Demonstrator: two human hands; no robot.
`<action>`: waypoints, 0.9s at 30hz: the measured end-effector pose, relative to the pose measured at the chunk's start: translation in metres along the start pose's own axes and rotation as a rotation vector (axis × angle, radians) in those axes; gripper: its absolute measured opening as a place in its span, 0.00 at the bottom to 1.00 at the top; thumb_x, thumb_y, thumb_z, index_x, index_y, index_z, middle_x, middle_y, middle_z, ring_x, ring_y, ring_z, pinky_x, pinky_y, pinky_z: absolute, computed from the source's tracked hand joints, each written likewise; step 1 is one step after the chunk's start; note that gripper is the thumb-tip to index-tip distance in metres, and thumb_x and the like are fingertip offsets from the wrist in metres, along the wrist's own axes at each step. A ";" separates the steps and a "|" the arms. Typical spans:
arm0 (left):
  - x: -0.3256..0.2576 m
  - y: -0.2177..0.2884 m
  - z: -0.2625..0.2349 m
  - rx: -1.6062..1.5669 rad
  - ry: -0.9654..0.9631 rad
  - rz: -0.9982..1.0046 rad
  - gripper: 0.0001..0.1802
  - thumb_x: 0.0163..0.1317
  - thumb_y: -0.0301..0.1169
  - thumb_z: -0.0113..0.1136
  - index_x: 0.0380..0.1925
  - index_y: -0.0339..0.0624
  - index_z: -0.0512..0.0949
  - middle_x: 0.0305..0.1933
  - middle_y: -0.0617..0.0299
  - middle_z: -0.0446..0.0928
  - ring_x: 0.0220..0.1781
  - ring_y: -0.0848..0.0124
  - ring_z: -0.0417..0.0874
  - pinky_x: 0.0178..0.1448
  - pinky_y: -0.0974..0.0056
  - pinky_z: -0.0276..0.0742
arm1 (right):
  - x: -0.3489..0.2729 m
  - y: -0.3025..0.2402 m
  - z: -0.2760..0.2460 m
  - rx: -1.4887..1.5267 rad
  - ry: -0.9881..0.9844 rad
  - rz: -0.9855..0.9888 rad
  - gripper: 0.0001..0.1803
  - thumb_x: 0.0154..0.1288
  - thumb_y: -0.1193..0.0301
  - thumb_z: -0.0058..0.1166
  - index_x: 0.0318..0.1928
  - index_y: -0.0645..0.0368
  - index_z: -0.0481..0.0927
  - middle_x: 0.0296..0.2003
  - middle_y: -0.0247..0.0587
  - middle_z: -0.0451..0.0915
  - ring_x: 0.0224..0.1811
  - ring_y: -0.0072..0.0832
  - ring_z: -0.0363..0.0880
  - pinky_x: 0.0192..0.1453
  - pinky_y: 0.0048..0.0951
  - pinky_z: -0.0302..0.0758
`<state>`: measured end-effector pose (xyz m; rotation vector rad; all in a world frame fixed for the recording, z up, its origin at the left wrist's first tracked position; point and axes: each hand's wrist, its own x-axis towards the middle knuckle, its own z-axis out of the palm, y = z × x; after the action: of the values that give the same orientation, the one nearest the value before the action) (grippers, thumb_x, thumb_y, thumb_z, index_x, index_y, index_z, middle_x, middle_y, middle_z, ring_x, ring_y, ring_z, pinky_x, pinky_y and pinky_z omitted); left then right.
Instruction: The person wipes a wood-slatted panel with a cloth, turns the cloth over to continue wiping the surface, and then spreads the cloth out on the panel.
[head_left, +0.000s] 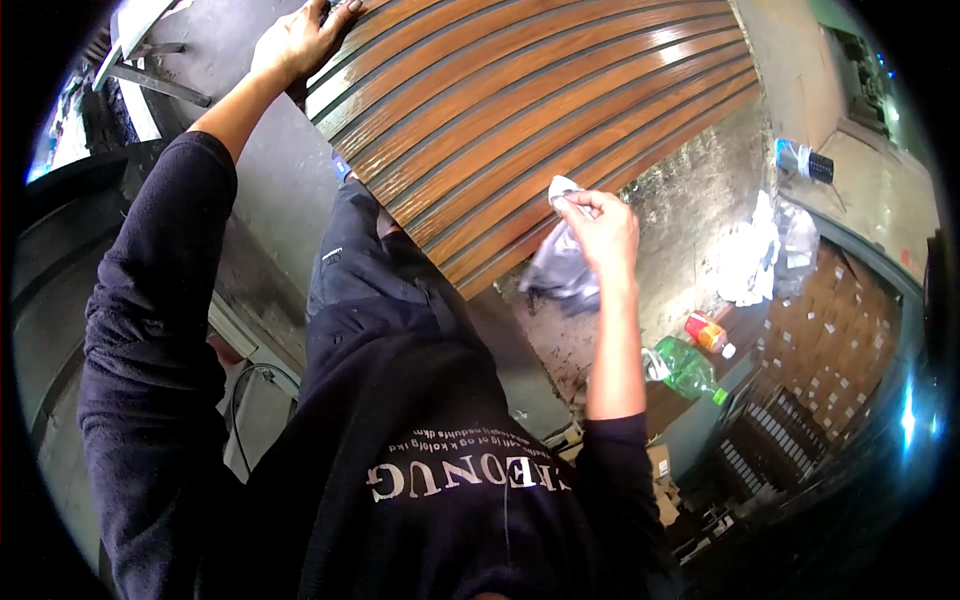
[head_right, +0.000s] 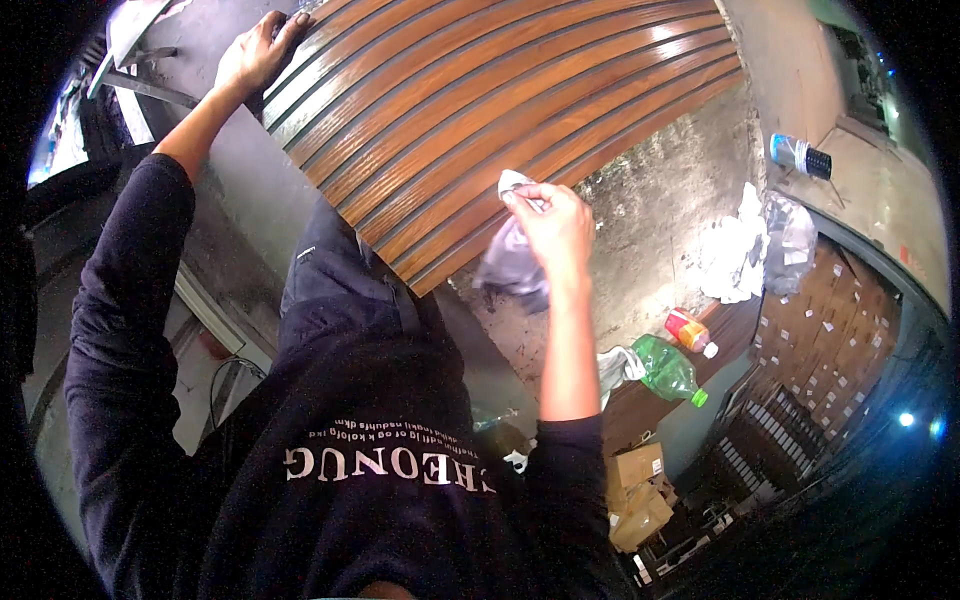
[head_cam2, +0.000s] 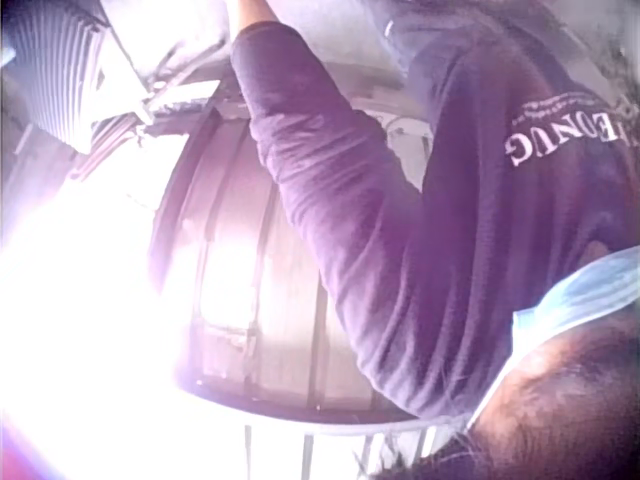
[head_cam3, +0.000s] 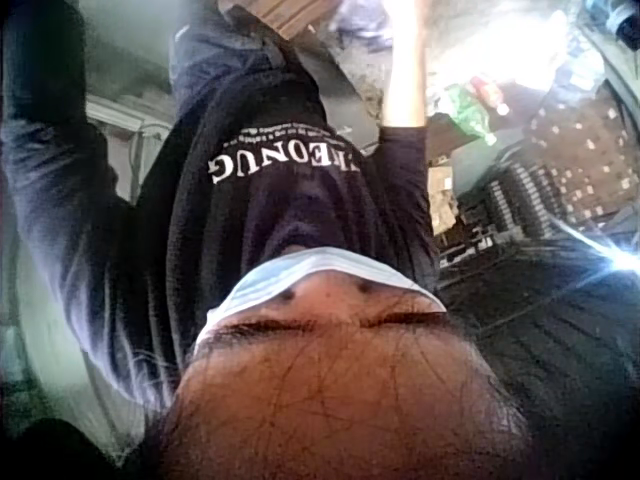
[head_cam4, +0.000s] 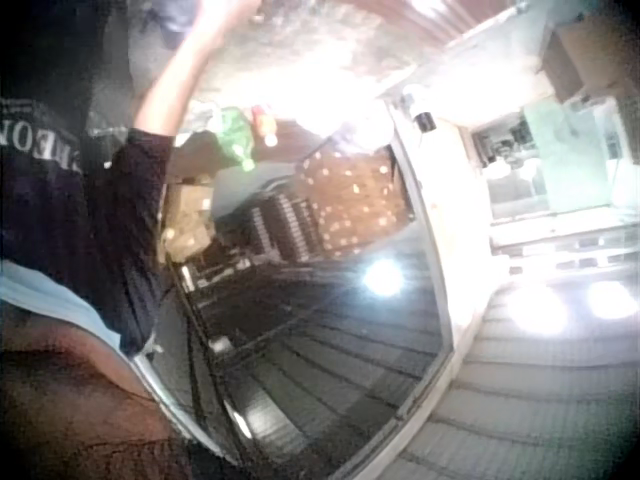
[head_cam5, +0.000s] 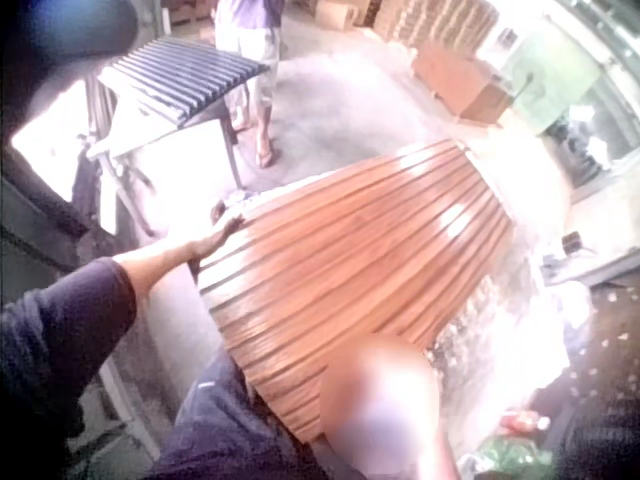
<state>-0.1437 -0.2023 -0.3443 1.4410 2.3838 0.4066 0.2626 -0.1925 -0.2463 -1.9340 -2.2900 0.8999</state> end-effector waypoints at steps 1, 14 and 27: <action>-0.003 0.006 -0.003 0.010 0.035 0.031 0.33 0.62 0.61 0.36 0.46 0.42 0.71 0.42 0.40 0.77 0.49 0.46 0.76 0.51 0.51 0.70 | -0.004 0.006 0.001 -0.014 -0.109 0.057 0.12 0.46 0.62 0.68 0.29 0.54 0.84 0.32 0.38 0.82 0.33 0.24 0.80 0.37 0.27 0.77; -0.006 0.019 -0.005 -0.139 -0.052 -0.109 0.42 0.61 0.61 0.37 0.59 0.31 0.63 0.55 0.39 0.70 0.57 0.48 0.71 0.60 0.55 0.65 | -0.009 0.007 -0.008 -0.190 -0.152 -0.093 0.11 0.49 0.60 0.64 0.30 0.51 0.85 0.34 0.40 0.82 0.36 0.32 0.82 0.42 0.33 0.77; 0.003 -0.016 0.015 0.001 0.080 0.073 0.32 0.64 0.60 0.36 0.46 0.41 0.71 0.42 0.39 0.76 0.49 0.45 0.75 0.51 0.52 0.70 | -0.016 -0.006 0.003 -0.131 -0.163 0.073 0.12 0.47 0.59 0.67 0.31 0.50 0.85 0.31 0.34 0.82 0.32 0.24 0.81 0.37 0.27 0.77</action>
<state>-0.1516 -0.2052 -0.3646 1.5438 2.3978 0.4901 0.2598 -0.2087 -0.2402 -2.0818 -2.4392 0.9717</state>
